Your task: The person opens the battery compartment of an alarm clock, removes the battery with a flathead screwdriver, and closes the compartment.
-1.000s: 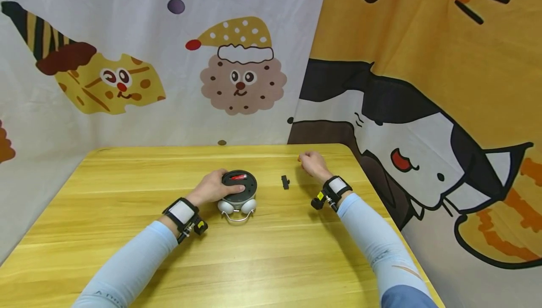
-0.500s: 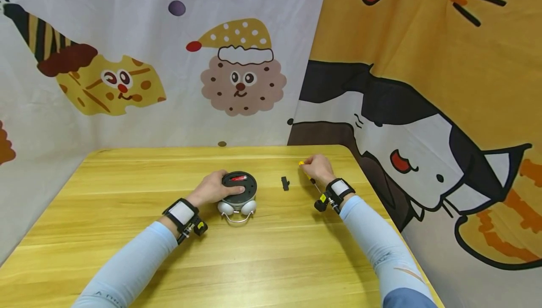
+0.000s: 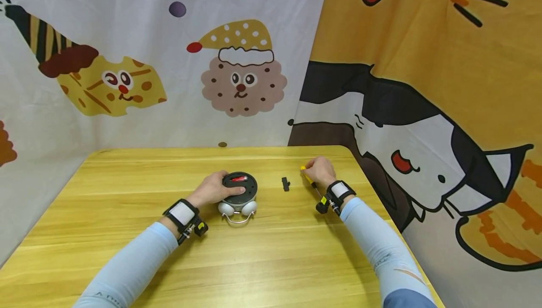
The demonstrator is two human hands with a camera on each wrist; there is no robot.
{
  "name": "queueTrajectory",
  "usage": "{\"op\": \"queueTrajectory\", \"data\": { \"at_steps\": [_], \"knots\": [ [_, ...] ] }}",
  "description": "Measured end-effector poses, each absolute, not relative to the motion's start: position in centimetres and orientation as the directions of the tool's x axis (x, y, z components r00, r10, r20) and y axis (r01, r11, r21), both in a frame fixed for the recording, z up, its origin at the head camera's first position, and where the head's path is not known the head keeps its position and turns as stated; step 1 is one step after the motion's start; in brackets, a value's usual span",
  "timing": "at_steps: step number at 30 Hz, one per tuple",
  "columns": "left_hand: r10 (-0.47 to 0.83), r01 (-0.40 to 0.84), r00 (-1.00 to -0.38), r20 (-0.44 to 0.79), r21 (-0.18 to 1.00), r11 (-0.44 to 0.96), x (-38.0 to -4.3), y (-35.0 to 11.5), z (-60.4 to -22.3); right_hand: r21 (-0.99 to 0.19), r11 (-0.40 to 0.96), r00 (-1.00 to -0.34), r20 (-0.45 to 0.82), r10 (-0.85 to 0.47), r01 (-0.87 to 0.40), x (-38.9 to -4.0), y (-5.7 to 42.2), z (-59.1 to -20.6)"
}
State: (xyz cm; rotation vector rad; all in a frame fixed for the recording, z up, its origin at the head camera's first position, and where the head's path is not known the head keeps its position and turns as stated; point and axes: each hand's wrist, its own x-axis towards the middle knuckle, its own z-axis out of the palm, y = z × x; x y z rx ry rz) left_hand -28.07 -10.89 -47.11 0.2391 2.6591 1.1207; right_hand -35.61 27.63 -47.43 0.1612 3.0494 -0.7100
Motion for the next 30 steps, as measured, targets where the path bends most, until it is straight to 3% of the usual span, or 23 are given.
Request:
{"op": "queueTrajectory", "data": {
  "at_steps": [30],
  "knots": [
    [0.241, 0.051, -0.956, -0.166, 0.715, 0.697, -27.8, -10.7, -46.8, -0.359, 0.930, -0.997, 0.000, 0.083, 0.077, -35.0, 26.6, -46.6]
  ]
}}
